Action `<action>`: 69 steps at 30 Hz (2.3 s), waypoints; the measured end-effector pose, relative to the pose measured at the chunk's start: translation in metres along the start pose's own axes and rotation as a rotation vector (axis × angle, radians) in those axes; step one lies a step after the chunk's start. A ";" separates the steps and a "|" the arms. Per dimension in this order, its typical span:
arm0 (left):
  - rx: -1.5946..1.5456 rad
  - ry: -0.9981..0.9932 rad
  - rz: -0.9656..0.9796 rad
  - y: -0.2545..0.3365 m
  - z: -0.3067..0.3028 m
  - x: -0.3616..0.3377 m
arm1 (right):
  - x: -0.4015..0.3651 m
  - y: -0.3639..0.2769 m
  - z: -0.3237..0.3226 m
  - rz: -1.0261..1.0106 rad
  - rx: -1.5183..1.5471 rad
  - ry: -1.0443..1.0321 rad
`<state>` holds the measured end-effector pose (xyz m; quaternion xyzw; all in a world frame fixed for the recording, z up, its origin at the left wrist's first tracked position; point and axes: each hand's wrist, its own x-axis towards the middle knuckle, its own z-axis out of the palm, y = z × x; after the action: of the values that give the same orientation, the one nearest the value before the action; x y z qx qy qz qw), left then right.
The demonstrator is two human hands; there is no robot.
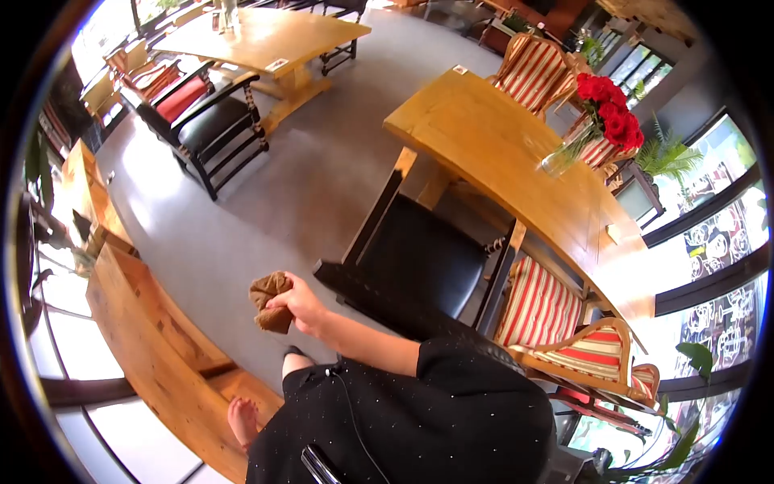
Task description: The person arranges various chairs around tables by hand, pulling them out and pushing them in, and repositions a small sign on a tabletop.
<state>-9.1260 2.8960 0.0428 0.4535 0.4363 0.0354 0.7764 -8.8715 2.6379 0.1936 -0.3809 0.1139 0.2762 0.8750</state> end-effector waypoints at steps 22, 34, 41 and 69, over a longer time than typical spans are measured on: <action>0.405 -0.665 0.283 0.367 0.457 0.451 | 0.191 -0.147 -0.036 -0.856 0.048 0.992; 0.821 -0.838 0.030 0.336 0.667 0.565 | 0.405 -0.386 -0.124 -0.915 0.034 0.887; 0.733 -0.709 0.004 0.351 0.796 0.644 | 0.538 -0.520 -0.149 -0.891 0.012 0.822; 1.213 -1.658 -0.078 0.199 1.743 0.643 | 0.614 -0.983 -0.552 -1.270 0.338 1.603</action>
<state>-7.4252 2.1286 0.1365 0.6366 -0.2781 -0.5406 0.4745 -7.8010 1.9307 0.1578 -0.3152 0.4781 -0.5901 0.5690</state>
